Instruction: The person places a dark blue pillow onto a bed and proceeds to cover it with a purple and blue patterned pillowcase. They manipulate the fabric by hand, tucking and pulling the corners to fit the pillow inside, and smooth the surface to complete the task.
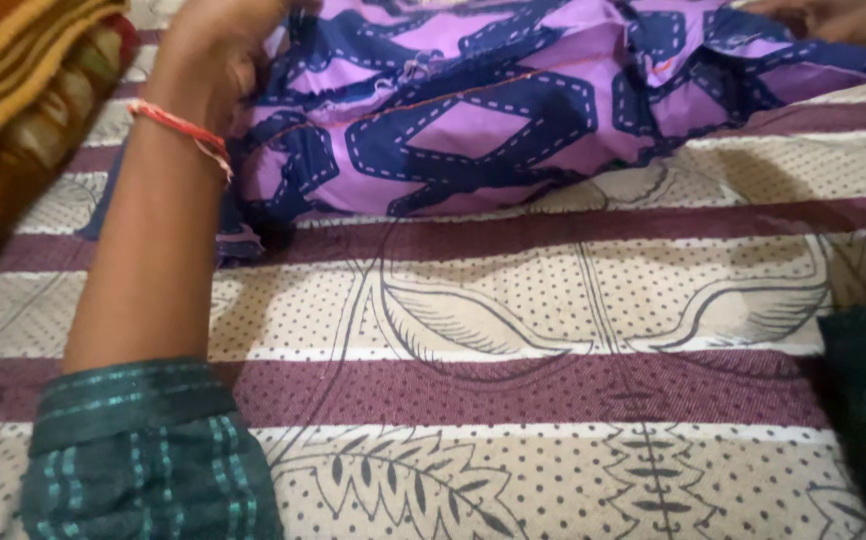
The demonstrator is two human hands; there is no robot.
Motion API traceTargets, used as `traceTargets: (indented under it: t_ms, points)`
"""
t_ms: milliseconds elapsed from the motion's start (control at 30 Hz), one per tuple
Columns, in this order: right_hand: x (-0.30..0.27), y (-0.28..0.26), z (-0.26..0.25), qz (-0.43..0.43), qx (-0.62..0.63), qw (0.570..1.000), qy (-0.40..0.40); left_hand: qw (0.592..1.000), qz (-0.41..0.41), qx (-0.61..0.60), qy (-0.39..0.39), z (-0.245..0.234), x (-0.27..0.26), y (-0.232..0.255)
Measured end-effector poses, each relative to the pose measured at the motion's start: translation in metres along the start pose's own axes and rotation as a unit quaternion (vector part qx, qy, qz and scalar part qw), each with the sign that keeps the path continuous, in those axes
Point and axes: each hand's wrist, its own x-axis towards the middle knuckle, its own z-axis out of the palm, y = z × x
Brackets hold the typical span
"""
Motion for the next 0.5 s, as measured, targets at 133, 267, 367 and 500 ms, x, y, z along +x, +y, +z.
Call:
traceTargets:
  t_ms: [133, 267, 367, 500]
  points:
    - [-0.002, -0.02, 0.023, 0.105, -0.035, 0.993, 0.029, 0.998, 0.022, 0.048, 0.029, -0.01, 0.014, -0.029]
    - [0.006, -0.034, 0.041, 0.142, -0.045, 0.988, 0.036, 0.993, 0.04, 0.098, 0.043, -0.008, 0.03, -0.053]
    - [0.009, -0.035, 0.046, 0.152, -0.047, 0.987, 0.035, 0.983, 0.067, 0.158, 0.06, -0.002, 0.044, -0.07]
    - [0.014, -0.03, 0.052, 0.159, -0.044, 0.986, 0.029, 0.958, 0.106, 0.249, 0.101, -0.004, 0.062, -0.095]
